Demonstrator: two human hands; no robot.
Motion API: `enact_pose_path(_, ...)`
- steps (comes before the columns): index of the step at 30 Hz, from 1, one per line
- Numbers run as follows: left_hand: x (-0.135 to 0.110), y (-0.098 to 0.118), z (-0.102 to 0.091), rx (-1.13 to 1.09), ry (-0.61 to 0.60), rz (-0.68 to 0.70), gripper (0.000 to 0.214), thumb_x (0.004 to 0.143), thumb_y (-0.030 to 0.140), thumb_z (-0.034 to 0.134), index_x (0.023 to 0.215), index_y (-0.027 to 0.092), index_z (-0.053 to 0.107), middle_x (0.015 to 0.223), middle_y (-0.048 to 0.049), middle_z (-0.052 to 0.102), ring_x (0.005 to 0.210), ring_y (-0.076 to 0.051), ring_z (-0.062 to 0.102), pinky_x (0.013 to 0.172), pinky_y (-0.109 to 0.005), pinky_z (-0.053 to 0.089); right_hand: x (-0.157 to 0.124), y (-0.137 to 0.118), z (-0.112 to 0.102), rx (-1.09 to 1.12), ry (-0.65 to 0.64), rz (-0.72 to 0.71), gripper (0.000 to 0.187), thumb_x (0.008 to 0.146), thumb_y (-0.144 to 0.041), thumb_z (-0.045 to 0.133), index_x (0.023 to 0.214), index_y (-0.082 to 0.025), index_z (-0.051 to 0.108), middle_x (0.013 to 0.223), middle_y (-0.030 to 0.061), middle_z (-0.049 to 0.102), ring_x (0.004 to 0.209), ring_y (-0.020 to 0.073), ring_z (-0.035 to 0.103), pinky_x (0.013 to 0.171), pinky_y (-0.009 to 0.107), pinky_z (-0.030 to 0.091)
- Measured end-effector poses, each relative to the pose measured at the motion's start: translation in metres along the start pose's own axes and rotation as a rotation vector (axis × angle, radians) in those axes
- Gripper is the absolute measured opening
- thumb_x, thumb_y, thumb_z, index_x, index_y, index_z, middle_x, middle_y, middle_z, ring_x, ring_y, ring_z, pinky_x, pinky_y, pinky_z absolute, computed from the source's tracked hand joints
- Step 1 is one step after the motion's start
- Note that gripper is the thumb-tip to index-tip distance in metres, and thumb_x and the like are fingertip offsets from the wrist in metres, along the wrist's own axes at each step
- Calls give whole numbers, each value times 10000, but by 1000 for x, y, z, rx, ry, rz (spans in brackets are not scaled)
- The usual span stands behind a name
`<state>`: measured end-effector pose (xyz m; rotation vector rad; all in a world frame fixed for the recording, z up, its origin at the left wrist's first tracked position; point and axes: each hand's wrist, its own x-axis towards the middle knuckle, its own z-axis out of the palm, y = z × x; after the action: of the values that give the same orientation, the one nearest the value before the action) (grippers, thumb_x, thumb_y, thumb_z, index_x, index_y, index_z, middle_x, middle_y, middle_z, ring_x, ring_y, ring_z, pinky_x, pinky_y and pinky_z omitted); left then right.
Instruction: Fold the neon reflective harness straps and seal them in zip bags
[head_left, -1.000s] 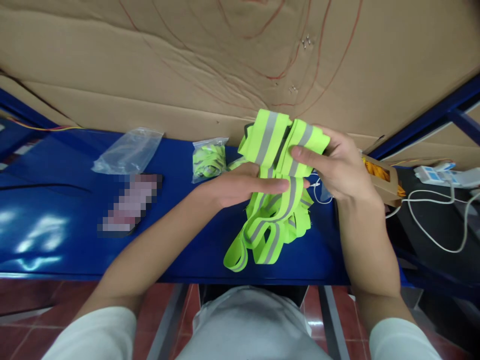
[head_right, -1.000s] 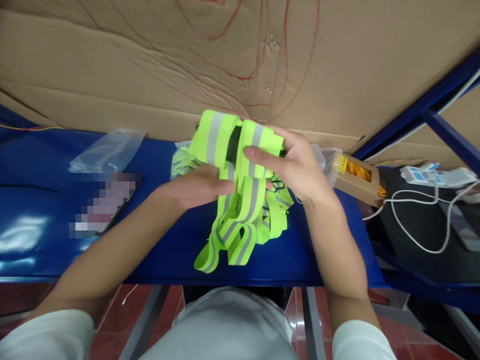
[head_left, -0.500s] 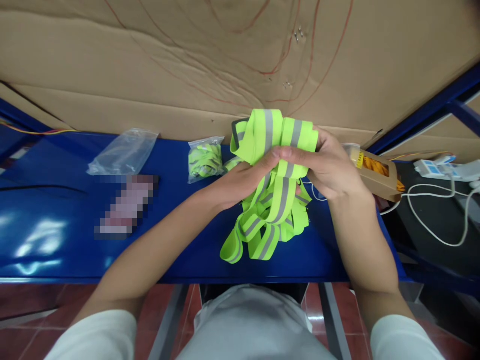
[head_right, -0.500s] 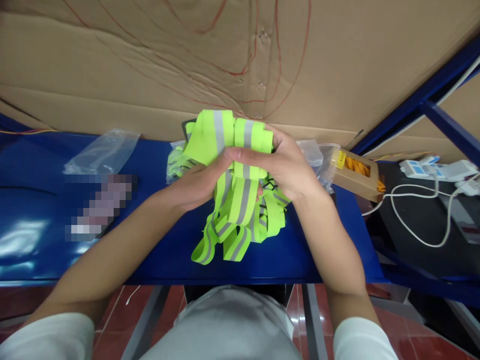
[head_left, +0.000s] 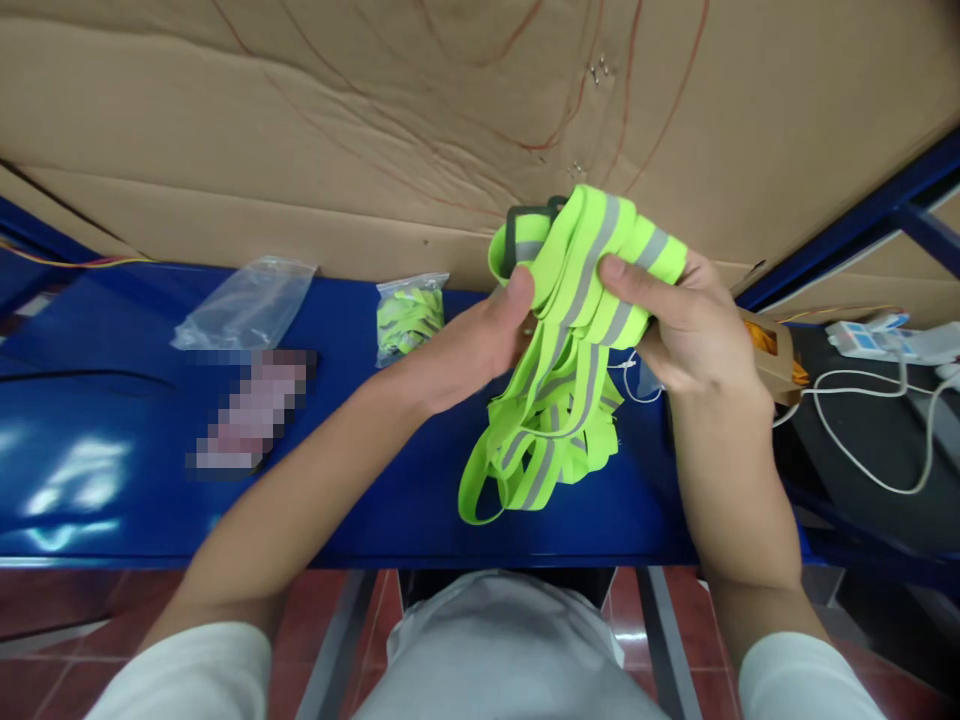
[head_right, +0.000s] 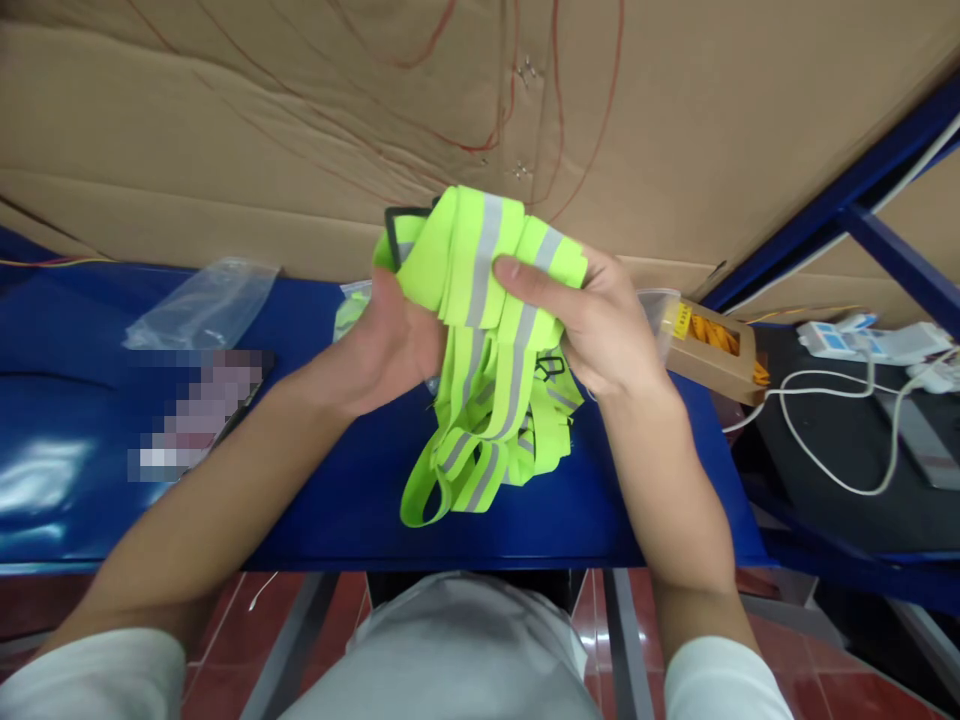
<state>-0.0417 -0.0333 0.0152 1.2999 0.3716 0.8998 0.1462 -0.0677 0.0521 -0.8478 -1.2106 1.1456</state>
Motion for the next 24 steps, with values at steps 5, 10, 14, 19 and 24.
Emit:
enact_pose_path(5, -2, 3, 15, 320, 307, 422, 445, 1020, 573, 567, 1380, 319, 622, 1463, -43, 605, 1460, -274, 515, 1213, -420, 439, -2, 5, 7, -81, 55, -34, 244, 812, -372, 869, 1011, -265, 778, 1078, 25, 810, 978, 249, 767, 942, 439, 648)
enact_pose_path(10, -2, -11, 17, 407, 374, 342, 472, 1025, 641, 496, 1303, 275, 605, 1396, -73, 634, 1470, -306, 492, 1241, -453, 384, -4, 15, 18, -183, 59, 6, 390, 731, -420, 922, 1063, -307, 751, 1079, -32, 790, 1084, 241, 745, 963, 403, 629)
enact_pose_path(14, -4, -10, 22, 321, 292, 241, 495, 1014, 599, 559, 1409, 302, 525, 1463, -41, 596, 1548, -295, 401, 1226, -429, 385, -4, 9, 16, -227, 73, -24, 303, 739, -345, 922, 989, -269, 768, 1019, -6, 783, 999, 235, 752, 923, 403, 635)
enact_pose_path(19, -5, -8, 23, 44, -19, -49, 494, 820, 429, 844, 1244, 232, 685, 1193, -69, 759, 1278, -337, 676, 1037, -459, 567, -7, -6, 15, -278, 136, -142, 254, 816, -344, 867, 1048, -315, 768, 1138, 8, 791, 1114, 303, 737, 976, 486, 639)
enact_pose_path(24, -5, -4, 15, -141, -287, -302, 240, 918, 351, 766, 1018, 133, 760, 954, -118, 804, 893, -265, 790, 839, -399, 652, -19, -27, 6, -642, -21, -342, 351, 835, -300, 862, 1167, -370, 775, 1305, -43, 750, 1330, 320, 647, 1178, 518, 532)
